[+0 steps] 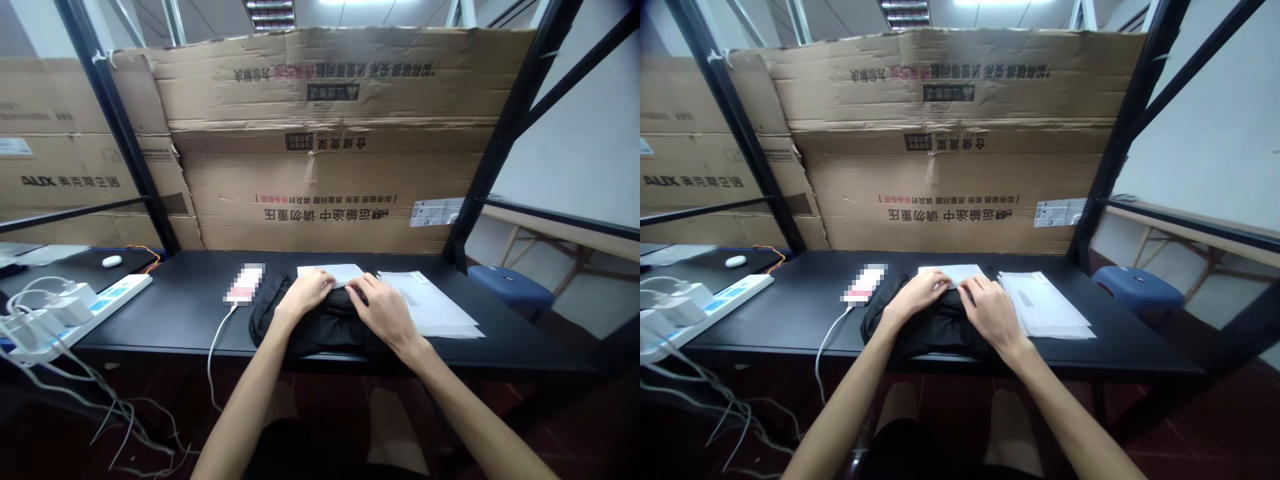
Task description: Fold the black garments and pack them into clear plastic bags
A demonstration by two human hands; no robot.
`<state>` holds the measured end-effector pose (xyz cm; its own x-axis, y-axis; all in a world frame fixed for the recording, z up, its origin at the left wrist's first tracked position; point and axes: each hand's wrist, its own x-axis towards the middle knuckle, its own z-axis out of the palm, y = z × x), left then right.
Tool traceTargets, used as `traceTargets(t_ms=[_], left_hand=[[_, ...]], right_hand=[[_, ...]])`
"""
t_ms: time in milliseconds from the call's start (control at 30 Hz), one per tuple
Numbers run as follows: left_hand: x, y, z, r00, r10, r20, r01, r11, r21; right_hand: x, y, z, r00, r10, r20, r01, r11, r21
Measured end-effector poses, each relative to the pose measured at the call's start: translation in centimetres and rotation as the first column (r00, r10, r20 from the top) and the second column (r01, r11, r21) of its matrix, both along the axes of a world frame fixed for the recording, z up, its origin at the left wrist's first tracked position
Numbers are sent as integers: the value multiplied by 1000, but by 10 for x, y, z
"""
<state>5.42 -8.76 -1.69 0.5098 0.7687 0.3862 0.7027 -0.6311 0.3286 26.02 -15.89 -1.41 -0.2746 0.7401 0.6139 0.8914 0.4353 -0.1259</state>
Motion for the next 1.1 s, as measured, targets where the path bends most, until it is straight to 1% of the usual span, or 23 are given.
traceTargets(t_ms=[100,167,233,300,400,533,600,667,733,800,833,867,900,933,1000,1033,1067,1100], left_hand=[[-1,-2,-7,999,1,40,-1,1000,-14],[-2,-1,-12,998,7,64,-5,1000,-28],[-3,1,-17,997,10,82,-7,999,-43],[-3,1,-19,995,7,96,-2,998,-56],[-4,1,-20,993,11,118,-2,997,-73],[-4,1,-22,989,17,145,-5,996,-89],[-5,3,-23,987,16,161,1,995,-100],[-6,6,-23,982,21,188,0,994,-110],[-6,6,-22,974,35,225,-8,993,-121],[-6,5,-20,960,60,272,-28,992,-123],[-6,3,-19,953,72,294,-39,992,-116],[-5,1,-17,947,83,312,-53,993,-103],[-4,-1,-16,941,91,326,-67,994,-82],[-3,-3,-15,937,96,336,-82,995,-56],[-1,-6,-14,933,103,345,-104,994,-15],[0,-6,-13,932,106,346,-110,994,-8],[0,-7,-13,934,103,342,-107,994,-8],[1,-7,-13,937,95,336,-96,995,-15]], right_hand=[[3,-31,-16,999,36,-39,-38,998,-53],[3,-45,-28,999,42,-20,-44,993,-113],[1,-51,-38,999,27,29,-22,988,-152],[-1,-50,-43,996,-5,87,19,986,-166],[-7,-42,-44,986,-51,159,80,980,-183],[-15,-35,-34,976,-114,186,157,960,-234],[-18,-34,-28,980,-136,148,175,941,-291],[-19,-31,-23,988,-142,63,155,917,-368],[-18,-24,-21,988,-133,-81,85,897,-434],[-18,-13,-23,956,-104,-276,-38,884,-467],[-18,-6,-24,918,-91,-386,-112,874,-472],[-18,1,-27,861,-87,-501,-189,859,-476],[-20,8,-28,782,-89,-617,-277,837,-472],[-21,13,-29,675,-97,-732,-373,810,-451],[-26,23,-29,400,-138,-906,-553,752,-359],[-28,26,-28,259,-169,-951,-620,726,-298],[-29,29,-26,136,-206,-969,-663,708,-244],[-30,31,-24,45,-249,-967,-689,694,-211]])
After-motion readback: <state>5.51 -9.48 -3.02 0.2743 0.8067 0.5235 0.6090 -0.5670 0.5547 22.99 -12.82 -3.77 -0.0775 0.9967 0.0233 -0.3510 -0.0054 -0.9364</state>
